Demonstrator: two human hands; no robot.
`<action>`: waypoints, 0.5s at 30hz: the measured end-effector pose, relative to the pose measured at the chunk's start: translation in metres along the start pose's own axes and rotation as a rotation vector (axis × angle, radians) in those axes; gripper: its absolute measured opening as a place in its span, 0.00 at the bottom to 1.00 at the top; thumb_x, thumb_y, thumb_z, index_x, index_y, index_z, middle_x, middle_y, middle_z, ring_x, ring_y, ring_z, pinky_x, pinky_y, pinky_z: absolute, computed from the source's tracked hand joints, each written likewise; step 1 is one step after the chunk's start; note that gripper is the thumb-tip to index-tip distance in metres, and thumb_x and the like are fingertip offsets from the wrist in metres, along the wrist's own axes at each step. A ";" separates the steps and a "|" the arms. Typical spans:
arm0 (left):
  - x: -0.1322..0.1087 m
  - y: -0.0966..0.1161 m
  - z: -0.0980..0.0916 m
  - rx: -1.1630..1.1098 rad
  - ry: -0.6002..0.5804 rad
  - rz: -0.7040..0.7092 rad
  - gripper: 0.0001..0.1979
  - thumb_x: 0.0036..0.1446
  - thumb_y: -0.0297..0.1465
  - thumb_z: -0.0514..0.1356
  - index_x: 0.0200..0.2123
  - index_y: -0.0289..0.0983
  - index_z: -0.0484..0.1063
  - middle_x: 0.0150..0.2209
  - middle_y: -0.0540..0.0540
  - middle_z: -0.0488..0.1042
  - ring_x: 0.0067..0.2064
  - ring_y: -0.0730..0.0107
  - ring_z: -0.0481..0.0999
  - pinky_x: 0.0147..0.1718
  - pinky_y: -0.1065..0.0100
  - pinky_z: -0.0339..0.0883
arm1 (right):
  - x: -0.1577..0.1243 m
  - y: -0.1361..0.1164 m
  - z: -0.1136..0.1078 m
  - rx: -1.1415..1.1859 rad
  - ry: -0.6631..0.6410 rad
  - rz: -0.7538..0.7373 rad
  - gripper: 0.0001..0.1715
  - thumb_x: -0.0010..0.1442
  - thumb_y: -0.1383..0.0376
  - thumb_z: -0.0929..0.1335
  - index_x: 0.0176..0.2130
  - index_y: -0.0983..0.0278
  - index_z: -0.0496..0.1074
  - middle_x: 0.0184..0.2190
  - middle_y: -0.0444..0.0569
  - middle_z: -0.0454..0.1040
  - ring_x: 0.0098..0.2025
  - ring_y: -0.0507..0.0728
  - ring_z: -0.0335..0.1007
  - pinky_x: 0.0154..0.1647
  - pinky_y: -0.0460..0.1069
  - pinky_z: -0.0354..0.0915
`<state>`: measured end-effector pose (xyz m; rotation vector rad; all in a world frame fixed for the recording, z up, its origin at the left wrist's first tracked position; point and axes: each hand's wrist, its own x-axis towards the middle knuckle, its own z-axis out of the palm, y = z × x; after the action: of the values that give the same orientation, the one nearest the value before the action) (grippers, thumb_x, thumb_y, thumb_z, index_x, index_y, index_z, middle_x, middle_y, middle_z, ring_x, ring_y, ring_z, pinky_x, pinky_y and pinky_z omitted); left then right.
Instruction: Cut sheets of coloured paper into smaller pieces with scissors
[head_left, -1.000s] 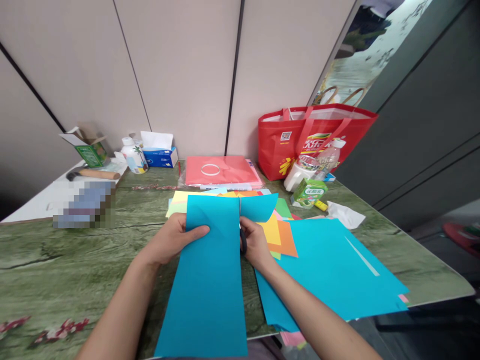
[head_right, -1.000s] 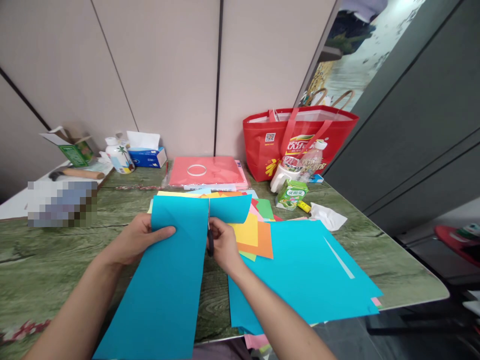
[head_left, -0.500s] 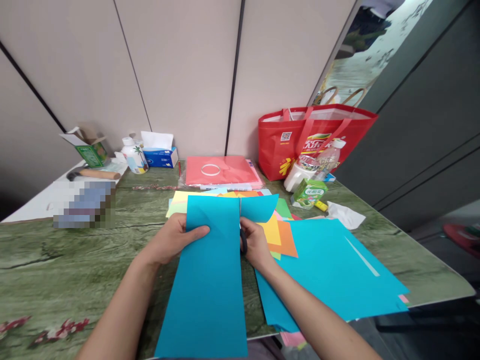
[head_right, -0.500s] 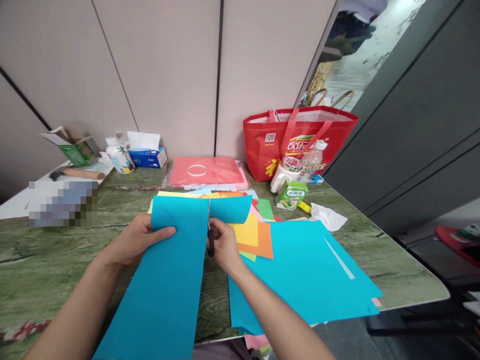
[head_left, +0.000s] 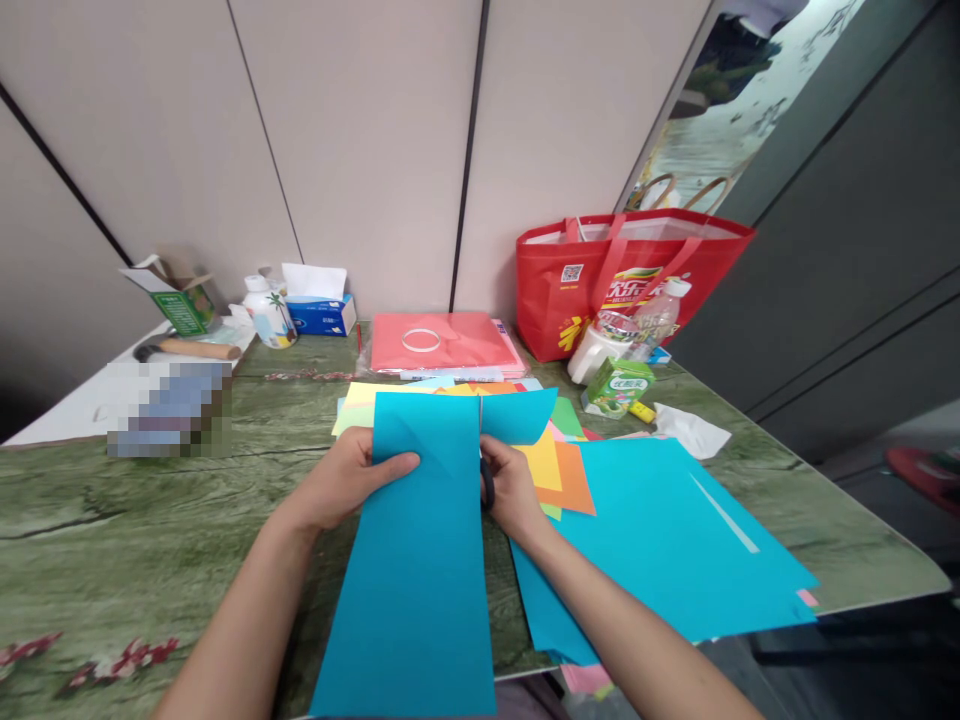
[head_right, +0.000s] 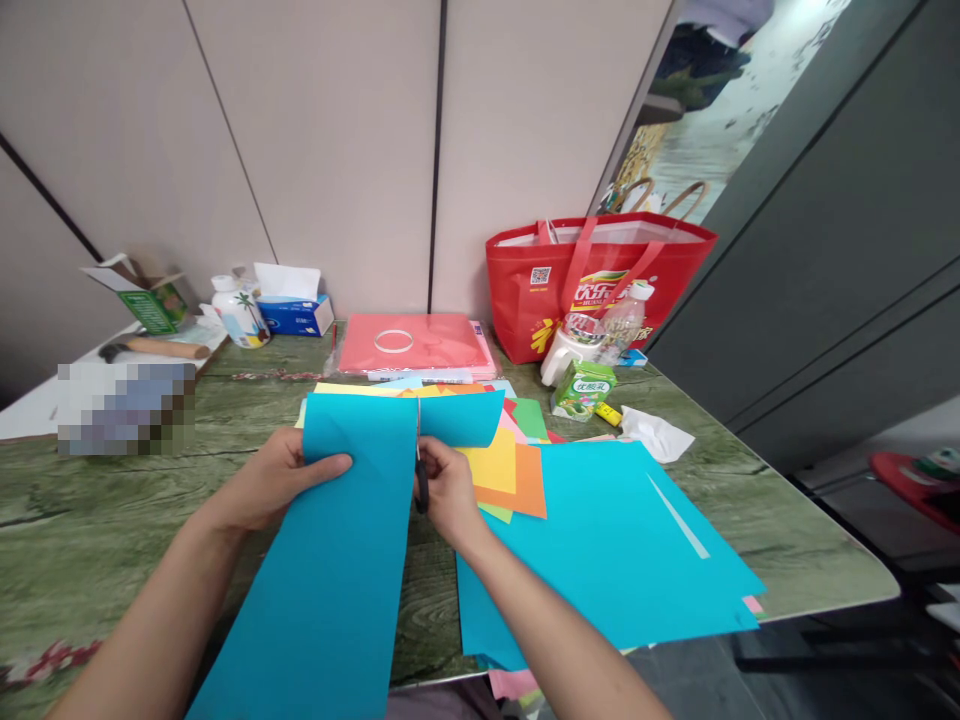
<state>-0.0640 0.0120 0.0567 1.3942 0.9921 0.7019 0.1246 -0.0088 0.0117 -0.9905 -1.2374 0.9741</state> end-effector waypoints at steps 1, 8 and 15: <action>0.000 0.000 0.000 0.003 0.001 0.000 0.14 0.44 0.39 0.64 0.33 0.35 0.75 0.35 0.44 0.79 0.35 0.56 0.77 0.31 0.60 0.73 | 0.000 0.000 0.000 -0.002 0.000 0.001 0.04 0.42 0.67 0.67 0.24 0.64 0.71 0.18 0.42 0.70 0.24 0.52 0.64 0.22 0.44 0.61; 0.000 0.000 0.001 -0.013 -0.012 -0.002 0.13 0.45 0.38 0.63 0.32 0.35 0.75 0.35 0.44 0.79 0.35 0.57 0.77 0.32 0.59 0.72 | -0.001 -0.003 0.000 0.018 0.004 -0.004 0.03 0.41 0.67 0.66 0.22 0.65 0.69 0.17 0.41 0.67 0.22 0.50 0.61 0.21 0.43 0.59; 0.000 -0.001 0.000 -0.053 -0.014 -0.020 0.13 0.45 0.37 0.64 0.32 0.35 0.74 0.34 0.45 0.79 0.34 0.59 0.77 0.31 0.60 0.72 | -0.001 -0.004 -0.002 -0.060 0.020 -0.014 0.09 0.45 0.61 0.67 0.21 0.65 0.67 0.14 0.40 0.62 0.18 0.47 0.55 0.17 0.42 0.53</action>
<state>-0.0637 0.0118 0.0561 1.3402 0.9690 0.6981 0.1271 -0.0106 0.0153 -1.0344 -1.2615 0.9190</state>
